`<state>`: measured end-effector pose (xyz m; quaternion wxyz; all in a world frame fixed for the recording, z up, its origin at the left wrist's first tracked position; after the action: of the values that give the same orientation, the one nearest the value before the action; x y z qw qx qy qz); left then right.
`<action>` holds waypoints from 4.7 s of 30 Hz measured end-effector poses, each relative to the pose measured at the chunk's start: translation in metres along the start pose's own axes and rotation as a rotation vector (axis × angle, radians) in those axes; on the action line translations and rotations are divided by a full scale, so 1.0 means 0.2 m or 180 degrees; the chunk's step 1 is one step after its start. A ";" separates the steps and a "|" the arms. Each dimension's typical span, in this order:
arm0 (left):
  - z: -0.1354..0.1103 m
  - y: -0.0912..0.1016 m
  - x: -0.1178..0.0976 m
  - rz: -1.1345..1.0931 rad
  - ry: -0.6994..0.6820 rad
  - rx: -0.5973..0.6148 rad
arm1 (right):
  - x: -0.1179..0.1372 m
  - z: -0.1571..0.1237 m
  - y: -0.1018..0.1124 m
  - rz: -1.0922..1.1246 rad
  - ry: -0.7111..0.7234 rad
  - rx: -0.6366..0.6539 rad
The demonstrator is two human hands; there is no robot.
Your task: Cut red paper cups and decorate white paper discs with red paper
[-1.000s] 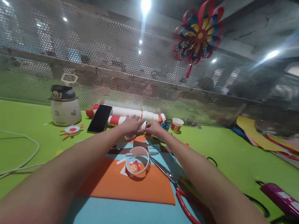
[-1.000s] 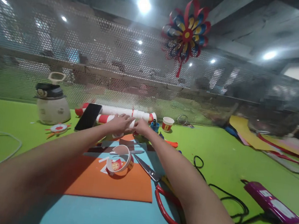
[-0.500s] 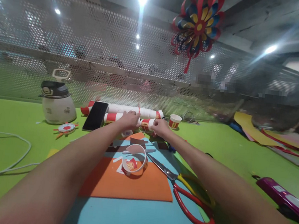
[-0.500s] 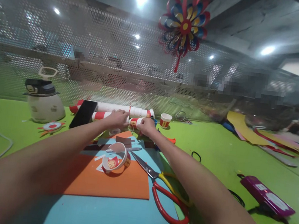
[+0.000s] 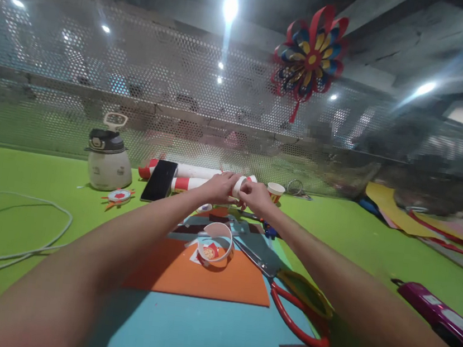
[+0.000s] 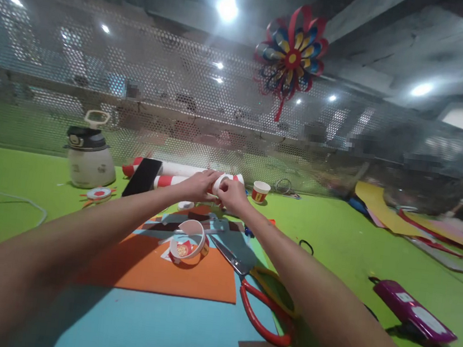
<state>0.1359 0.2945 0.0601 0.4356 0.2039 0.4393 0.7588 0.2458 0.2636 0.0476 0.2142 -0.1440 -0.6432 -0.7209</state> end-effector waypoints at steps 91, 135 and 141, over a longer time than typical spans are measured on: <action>-0.98 0.46 -0.55 -0.4513 0.2439 -0.1193 | 0.43 -0.96 0.13 0.1013 0.1634 -0.0506; -1.09 0.40 -0.45 -0.5547 0.2706 -0.1565 | -0.32 -1.05 0.08 -0.1737 0.0512 0.0872; -1.10 0.43 -0.43 -0.5426 0.2852 -0.1600 | -0.34 -0.96 0.09 -0.1046 0.0507 0.0732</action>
<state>-0.0104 0.0946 0.0224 0.6596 -0.5835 0.3893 0.2702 0.3266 0.0815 0.0044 0.1590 0.0456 -0.7171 -0.6771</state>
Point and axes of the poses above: each hand's wrist, its own z-axis towards the middle knuckle, its own y-axis out of the back of the hand, x = y × z, the point moved 6 cm from there along z, towards the middle knuckle, and after that the axes turned 8 degrees about -z, right-handed, at the moved point
